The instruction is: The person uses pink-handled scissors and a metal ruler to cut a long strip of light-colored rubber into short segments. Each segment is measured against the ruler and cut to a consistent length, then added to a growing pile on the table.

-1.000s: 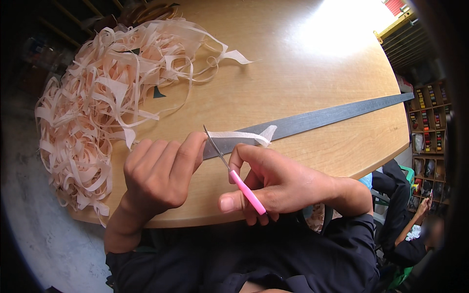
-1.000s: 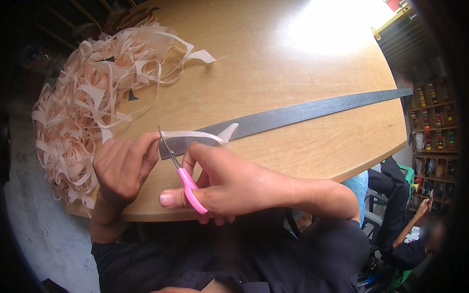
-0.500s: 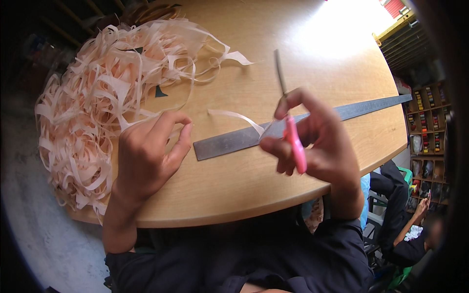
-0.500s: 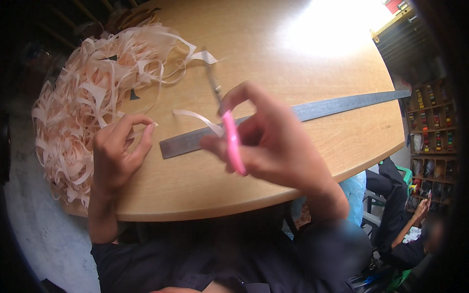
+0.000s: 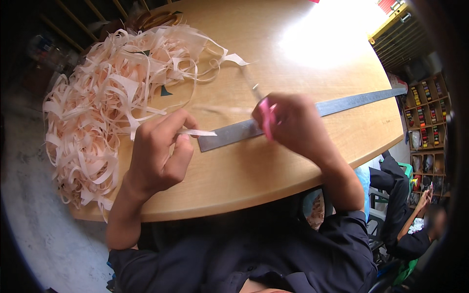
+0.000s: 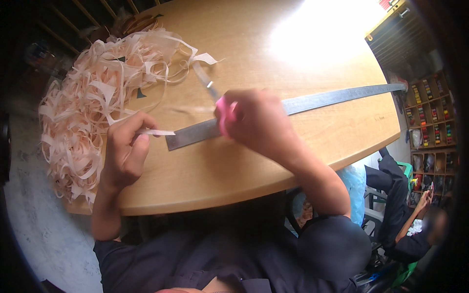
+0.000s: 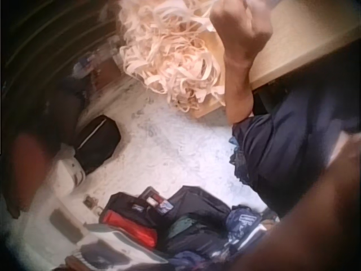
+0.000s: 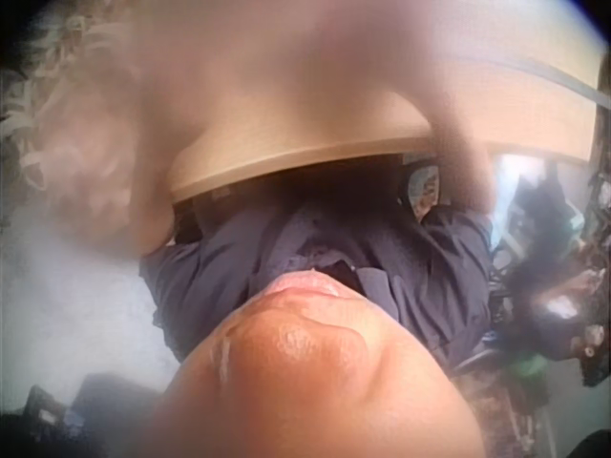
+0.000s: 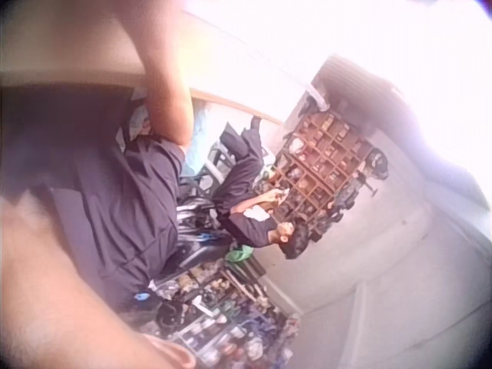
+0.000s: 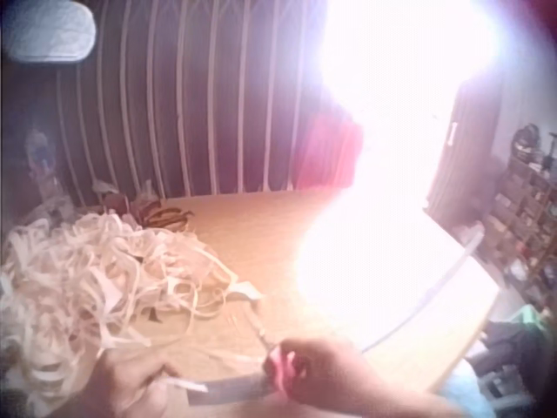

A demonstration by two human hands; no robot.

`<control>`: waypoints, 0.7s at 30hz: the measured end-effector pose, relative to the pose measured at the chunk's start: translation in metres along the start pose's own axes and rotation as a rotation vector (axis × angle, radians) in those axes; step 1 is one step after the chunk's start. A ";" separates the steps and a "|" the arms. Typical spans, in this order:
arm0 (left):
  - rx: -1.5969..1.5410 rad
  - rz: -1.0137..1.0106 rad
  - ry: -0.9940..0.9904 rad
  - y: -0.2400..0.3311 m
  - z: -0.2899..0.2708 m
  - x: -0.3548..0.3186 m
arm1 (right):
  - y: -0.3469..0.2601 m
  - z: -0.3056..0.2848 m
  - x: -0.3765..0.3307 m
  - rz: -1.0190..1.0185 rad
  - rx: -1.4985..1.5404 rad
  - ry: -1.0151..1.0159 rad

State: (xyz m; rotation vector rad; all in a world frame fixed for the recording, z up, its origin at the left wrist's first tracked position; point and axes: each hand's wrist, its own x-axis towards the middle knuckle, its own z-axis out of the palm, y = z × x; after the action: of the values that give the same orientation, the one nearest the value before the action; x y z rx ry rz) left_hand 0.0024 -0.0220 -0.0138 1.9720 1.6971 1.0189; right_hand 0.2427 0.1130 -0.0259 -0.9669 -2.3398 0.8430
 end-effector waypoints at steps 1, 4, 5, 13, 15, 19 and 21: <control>-0.042 -0.063 0.001 0.000 0.002 -0.001 | 0.006 -0.010 -0.001 -0.014 0.081 0.099; -0.164 -0.191 0.004 -0.001 0.010 -0.002 | 0.032 -0.044 -0.034 -0.167 0.279 0.644; -0.200 -0.195 0.007 -0.002 0.012 -0.001 | 0.045 -0.056 -0.057 -0.096 0.282 0.824; -0.367 -0.183 -0.039 -0.001 0.017 -0.001 | 0.242 -0.077 -0.354 0.837 -0.330 1.021; -0.384 -0.205 -0.026 0.000 0.022 -0.003 | 0.271 -0.066 -0.438 1.118 -0.594 0.885; -0.378 -0.331 -0.090 0.002 0.025 -0.005 | 0.293 -0.055 -0.535 1.558 -0.790 0.577; -0.398 -0.368 -0.098 0.003 0.027 -0.005 | 0.287 -0.053 -0.537 1.636 -0.718 0.634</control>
State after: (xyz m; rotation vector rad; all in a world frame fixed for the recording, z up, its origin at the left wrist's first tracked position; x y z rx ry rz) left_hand 0.0231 -0.0221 -0.0313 1.3770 1.5789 1.0083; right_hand 0.7511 -0.1065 -0.2850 -2.9285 -0.8588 -0.0440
